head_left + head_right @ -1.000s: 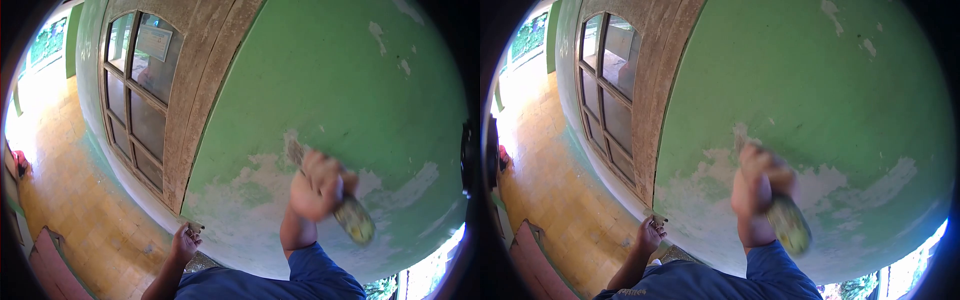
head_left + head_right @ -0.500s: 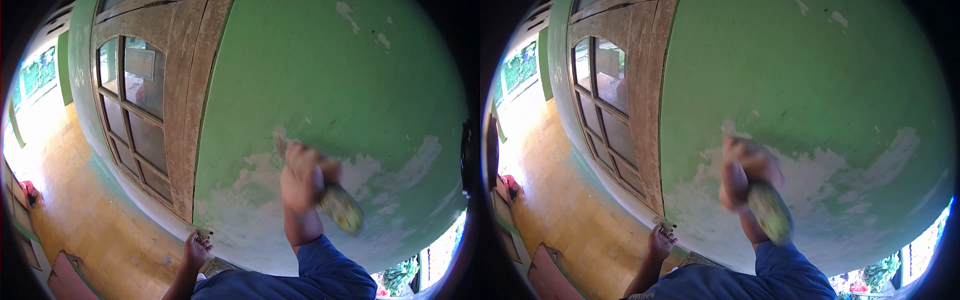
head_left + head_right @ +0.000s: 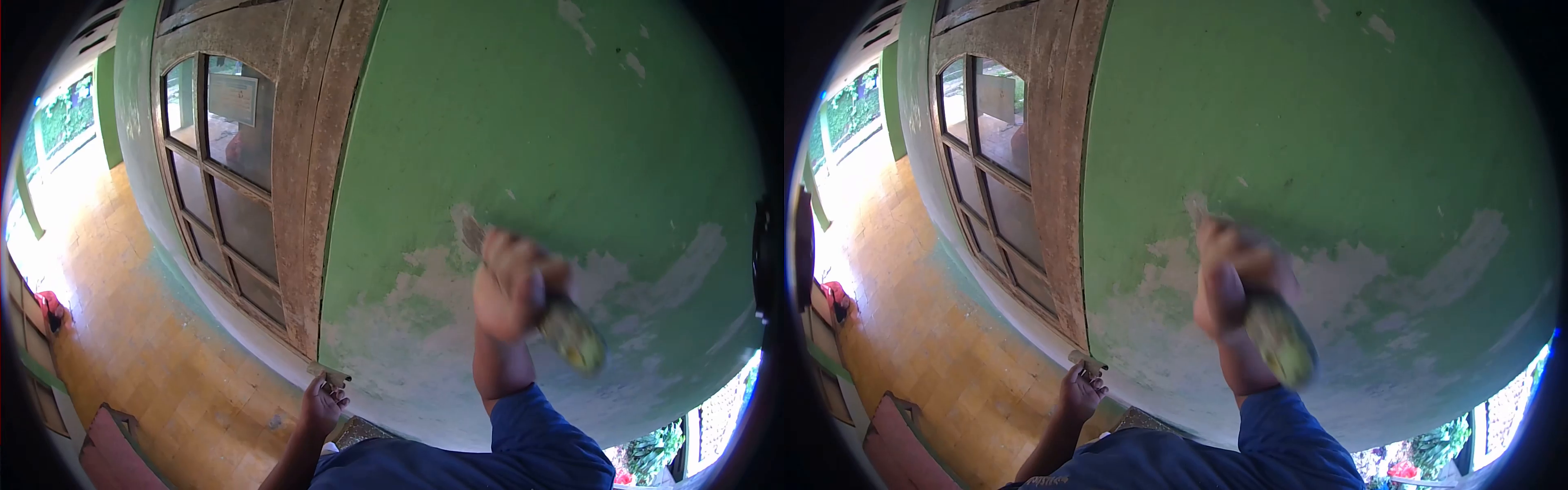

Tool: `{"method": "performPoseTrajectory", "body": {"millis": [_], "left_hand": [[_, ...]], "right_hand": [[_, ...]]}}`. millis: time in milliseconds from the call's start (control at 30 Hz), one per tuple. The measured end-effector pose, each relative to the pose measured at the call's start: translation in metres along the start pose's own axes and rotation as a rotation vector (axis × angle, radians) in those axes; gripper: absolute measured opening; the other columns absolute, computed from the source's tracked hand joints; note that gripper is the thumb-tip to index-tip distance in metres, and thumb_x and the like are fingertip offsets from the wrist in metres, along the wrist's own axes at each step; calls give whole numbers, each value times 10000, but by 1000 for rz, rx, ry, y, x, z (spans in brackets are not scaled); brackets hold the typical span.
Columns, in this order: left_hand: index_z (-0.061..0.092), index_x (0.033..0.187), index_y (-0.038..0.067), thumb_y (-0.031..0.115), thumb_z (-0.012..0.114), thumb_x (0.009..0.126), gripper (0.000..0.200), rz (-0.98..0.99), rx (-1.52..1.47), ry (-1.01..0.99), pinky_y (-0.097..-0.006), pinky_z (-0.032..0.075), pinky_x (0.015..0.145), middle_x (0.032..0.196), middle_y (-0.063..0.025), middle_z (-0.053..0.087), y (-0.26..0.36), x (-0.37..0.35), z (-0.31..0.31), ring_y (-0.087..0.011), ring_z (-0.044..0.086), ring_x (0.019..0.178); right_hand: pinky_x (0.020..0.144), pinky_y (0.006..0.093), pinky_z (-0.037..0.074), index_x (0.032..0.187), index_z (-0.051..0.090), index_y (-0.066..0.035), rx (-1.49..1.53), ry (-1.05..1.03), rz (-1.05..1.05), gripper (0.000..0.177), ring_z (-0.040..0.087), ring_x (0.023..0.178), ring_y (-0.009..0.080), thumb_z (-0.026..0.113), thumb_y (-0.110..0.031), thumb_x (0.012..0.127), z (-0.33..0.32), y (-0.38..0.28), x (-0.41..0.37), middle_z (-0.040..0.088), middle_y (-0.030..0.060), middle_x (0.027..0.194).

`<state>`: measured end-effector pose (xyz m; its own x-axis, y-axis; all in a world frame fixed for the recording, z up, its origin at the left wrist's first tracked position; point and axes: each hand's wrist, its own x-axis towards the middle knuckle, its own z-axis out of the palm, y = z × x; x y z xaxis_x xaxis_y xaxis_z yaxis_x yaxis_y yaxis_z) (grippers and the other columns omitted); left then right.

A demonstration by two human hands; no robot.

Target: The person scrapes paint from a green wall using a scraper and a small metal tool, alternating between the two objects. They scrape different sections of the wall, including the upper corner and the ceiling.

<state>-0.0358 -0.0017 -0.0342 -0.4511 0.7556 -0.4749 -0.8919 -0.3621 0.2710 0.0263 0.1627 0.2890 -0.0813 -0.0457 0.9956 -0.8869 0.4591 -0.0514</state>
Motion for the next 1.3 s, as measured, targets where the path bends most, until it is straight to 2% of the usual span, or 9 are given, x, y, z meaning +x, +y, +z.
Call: {"method": "performPoseTrajectory", "body": {"millis": [133,200,367,467,533,933,1000,1200,1300], "left_hand": [[498,754,144,319,481,876,215,-6,-4,-6,-341,365,648,627,-2,492,-1,-3,0,-153,465,606],[500,754,145,326,486,872,216,-27,6,-22,-343,370,648,628,0,490,-3,2,-7,-150,465,607],[503,756,151,325,490,869,208,4,-5,-8,-341,374,647,628,2,489,-1,-4,-5,-148,468,604],[507,765,152,323,490,870,201,10,-26,-12,-338,375,648,627,5,489,1,3,-10,-147,470,602],[509,770,152,323,491,869,199,-3,-31,-15,-336,375,650,626,7,490,-1,2,-12,-147,471,602],[503,801,181,325,488,863,157,-7,12,-47,-347,347,655,651,14,483,2,7,-10,-143,450,615],[503,803,182,322,487,863,153,-3,-10,-14,-348,348,656,650,11,482,2,6,-11,-145,449,614],[496,781,166,318,495,860,171,0,-13,3,-338,350,657,636,14,462,2,6,-12,-149,445,611],[492,769,162,318,497,859,180,32,-9,12,-336,350,656,635,16,460,1,1,-5,-147,441,607]], "right_hand": [[455,295,218,692,351,-96,-58,32,106,216,232,456,91,468,-92,874,0,10,1,299,-19,518],[454,299,212,696,358,-85,-77,-196,46,209,240,459,92,478,-69,866,1,-11,7,314,-15,525],[451,288,203,683,368,-90,-134,-43,83,219,247,458,91,505,-88,853,-1,9,6,317,-11,519],[460,294,207,690,365,-89,24,-125,52,219,250,464,95,507,-99,856,-1,-4,8,315,-10,524],[460,293,210,694,358,-95,-202,-66,65,223,248,460,98,494,-128,868,-5,6,2,312,-9,523],[458,291,201,688,341,-101,-20,-70,79,229,231,452,90,488,-91,864,2,8,5,305,-15,510],[450,287,197,684,338,-104,-213,8,89,237,231,450,89,484,-116,870,-1,18,0,299,-19,506],[468,290,206,688,331,-104,-6,-126,20,239,222,450,92,482,-115,873,5,-1,10,296,-19,506],[457,274,204,672,329,-115,16,-2,285,256,230,443,86,467,-148,885,-3,24,7,294,-25,497]]}}
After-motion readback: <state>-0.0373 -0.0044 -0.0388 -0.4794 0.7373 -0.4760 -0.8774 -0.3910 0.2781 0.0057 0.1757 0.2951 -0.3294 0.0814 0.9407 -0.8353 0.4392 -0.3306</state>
